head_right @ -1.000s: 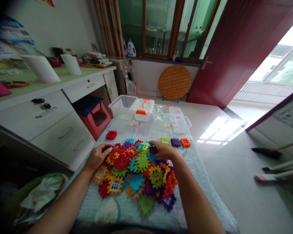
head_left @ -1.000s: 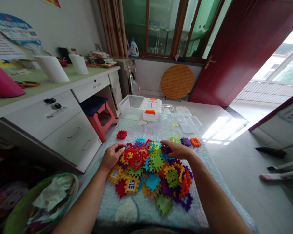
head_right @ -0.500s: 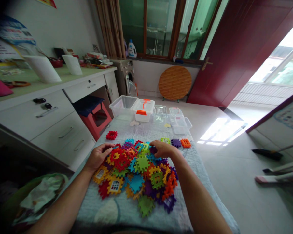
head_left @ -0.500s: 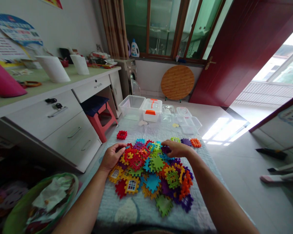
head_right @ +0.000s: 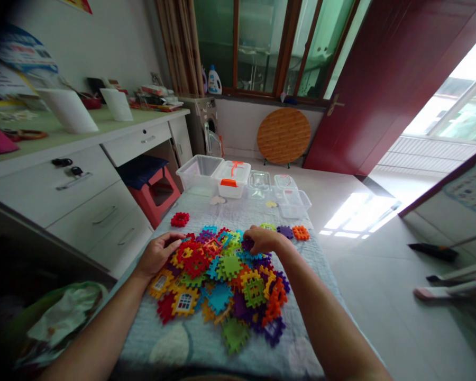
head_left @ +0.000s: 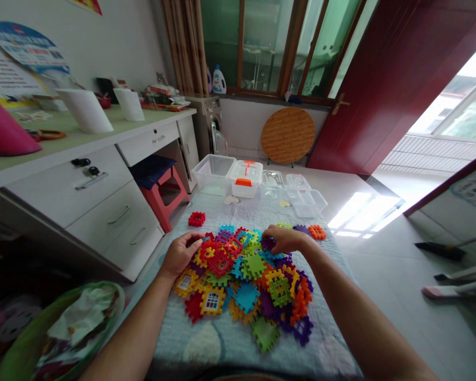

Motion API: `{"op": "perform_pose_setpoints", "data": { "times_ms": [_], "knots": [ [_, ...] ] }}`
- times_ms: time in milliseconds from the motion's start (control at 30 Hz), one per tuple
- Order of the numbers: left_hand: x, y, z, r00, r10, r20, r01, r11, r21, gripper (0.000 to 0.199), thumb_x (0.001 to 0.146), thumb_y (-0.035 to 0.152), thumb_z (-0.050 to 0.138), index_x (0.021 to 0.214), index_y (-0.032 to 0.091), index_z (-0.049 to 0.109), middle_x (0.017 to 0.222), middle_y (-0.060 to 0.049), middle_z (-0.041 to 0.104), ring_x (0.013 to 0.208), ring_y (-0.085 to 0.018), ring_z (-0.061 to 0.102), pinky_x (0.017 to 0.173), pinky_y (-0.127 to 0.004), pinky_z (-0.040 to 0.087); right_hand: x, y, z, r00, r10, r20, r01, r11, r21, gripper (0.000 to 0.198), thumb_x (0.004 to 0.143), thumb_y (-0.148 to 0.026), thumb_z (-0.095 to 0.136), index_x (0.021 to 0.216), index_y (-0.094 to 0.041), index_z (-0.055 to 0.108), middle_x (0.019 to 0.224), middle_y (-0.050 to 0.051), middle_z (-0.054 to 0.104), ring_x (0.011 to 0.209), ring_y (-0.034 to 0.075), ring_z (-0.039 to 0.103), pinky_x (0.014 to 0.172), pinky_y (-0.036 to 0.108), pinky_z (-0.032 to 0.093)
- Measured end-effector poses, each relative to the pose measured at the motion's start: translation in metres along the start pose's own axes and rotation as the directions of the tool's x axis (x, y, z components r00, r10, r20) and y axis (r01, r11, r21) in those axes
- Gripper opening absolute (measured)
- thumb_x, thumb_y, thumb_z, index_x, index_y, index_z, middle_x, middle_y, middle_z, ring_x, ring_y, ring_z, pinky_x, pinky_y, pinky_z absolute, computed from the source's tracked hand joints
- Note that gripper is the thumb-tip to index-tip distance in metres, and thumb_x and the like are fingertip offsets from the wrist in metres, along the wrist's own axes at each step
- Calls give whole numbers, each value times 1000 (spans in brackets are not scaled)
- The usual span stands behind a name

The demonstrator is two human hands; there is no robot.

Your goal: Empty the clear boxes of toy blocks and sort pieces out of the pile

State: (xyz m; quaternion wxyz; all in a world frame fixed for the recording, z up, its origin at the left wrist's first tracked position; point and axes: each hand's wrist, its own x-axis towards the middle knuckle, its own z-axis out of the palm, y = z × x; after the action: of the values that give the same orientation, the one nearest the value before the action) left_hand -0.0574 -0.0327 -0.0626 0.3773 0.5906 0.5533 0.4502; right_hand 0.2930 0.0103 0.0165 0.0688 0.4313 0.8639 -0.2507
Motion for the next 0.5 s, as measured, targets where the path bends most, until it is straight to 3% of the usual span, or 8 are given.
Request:
{"op": "perform_pose_setpoints", "data": {
  "times_ms": [500],
  "knots": [
    [-1,-1,0,1000,18,-8,-18,1000,25,31,79,44,64,94,18,71,97,-6,74,93,-25,68,89,-36,50,-3,-2,-10,999,-41,-6,41,999,-4,40,65,-17,70,105,-22,68,103,5,64,92,22,59,80,31,47]
  ]
}}
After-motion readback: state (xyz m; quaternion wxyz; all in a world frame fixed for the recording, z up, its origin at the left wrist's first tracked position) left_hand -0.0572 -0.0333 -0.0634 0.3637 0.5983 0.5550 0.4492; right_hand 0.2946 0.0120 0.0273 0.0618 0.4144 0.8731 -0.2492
